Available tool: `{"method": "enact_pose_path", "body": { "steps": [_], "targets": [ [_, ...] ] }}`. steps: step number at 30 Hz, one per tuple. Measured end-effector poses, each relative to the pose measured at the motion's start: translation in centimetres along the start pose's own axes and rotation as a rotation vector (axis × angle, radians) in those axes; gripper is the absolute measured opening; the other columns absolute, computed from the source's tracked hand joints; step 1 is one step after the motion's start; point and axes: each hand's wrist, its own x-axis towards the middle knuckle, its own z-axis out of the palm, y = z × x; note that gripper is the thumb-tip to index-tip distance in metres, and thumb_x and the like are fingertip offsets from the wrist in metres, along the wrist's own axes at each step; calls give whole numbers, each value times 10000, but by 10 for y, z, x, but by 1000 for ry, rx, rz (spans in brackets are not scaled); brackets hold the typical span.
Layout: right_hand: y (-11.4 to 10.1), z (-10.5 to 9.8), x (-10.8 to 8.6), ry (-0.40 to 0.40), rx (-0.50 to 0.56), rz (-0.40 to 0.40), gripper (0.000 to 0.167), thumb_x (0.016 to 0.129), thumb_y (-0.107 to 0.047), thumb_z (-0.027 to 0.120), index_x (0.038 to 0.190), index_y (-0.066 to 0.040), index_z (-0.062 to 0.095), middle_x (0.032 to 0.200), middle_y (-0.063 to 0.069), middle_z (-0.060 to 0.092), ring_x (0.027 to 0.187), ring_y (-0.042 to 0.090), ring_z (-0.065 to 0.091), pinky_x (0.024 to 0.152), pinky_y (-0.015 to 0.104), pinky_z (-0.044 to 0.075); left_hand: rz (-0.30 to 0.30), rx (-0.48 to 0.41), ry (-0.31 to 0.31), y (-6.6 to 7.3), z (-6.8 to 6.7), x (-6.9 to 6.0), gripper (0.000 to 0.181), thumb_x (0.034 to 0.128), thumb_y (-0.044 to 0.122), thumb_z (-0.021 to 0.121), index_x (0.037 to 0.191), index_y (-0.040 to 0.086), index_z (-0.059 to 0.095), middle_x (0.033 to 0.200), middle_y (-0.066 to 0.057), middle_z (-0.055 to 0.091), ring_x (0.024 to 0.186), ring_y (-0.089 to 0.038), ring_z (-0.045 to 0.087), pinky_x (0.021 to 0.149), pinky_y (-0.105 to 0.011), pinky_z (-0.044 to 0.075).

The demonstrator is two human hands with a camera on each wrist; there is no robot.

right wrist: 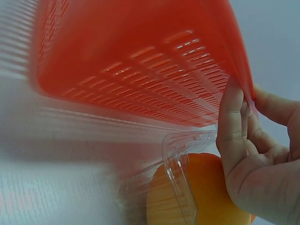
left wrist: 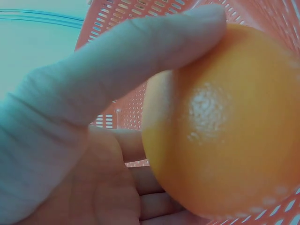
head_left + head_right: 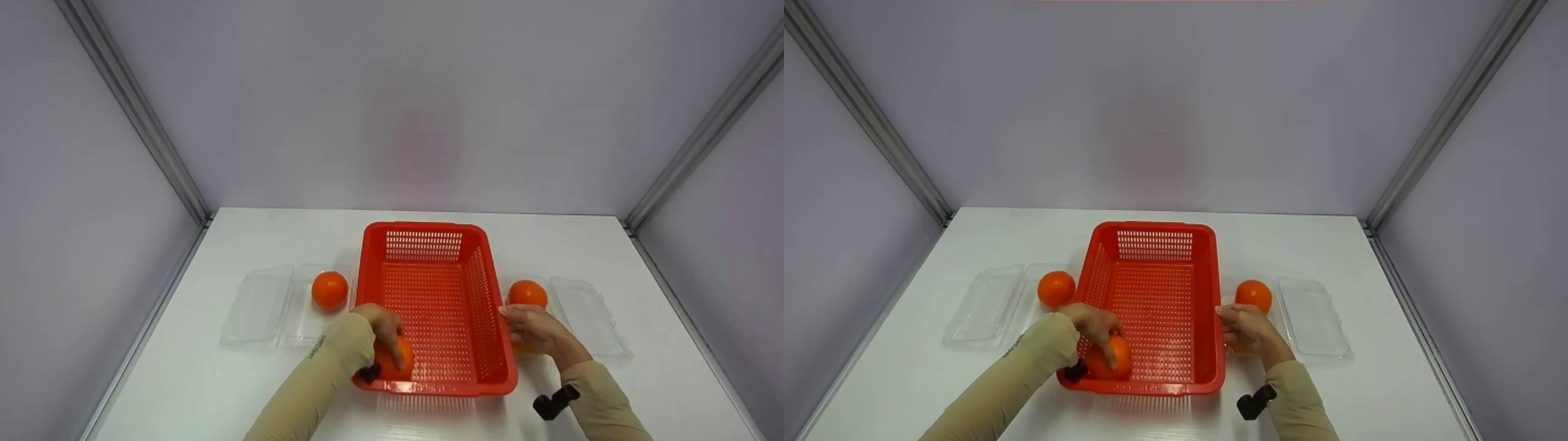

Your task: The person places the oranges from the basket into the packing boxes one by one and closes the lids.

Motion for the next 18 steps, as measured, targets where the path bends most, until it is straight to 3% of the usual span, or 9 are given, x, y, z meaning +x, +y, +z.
{"method": "enact_pose_path", "body": {
  "steps": [10,15,16,18],
  "targets": [
    [0,-1,-1,-5,11,3,251,999,-278,512,1061,-88,665,885,-40,726,789,91,690,760,247,586,-13,-82,17,1,0,-3,784,658,405,867,1321,153,535,1305,-99,553,1259,-296,486,1054,-457,447],
    [0,0,0,-13,13,-1,247,996,-279,519,1058,-90,666,888,-37,728,799,98,697,765,254,586,-70,-242,40,-1,2,-3,817,597,357,912,1311,194,551,1366,-95,512,1289,-288,443,1066,-479,438],
    [0,0,0,-12,13,0,247,996,-279,519,1056,-90,667,888,-36,728,801,101,699,765,256,586,-70,-240,44,-1,1,-3,820,593,367,913,1309,199,552,1370,-93,510,1289,-284,440,1070,-479,435],
    [1,1,1,-11,7,-1,245,995,-277,520,1056,-89,666,892,-38,728,807,103,700,772,259,587,-37,-144,39,-2,0,2,802,630,413,885,1319,181,547,1363,-79,519,1275,-271,461,1073,-460,435]
  ]
}}
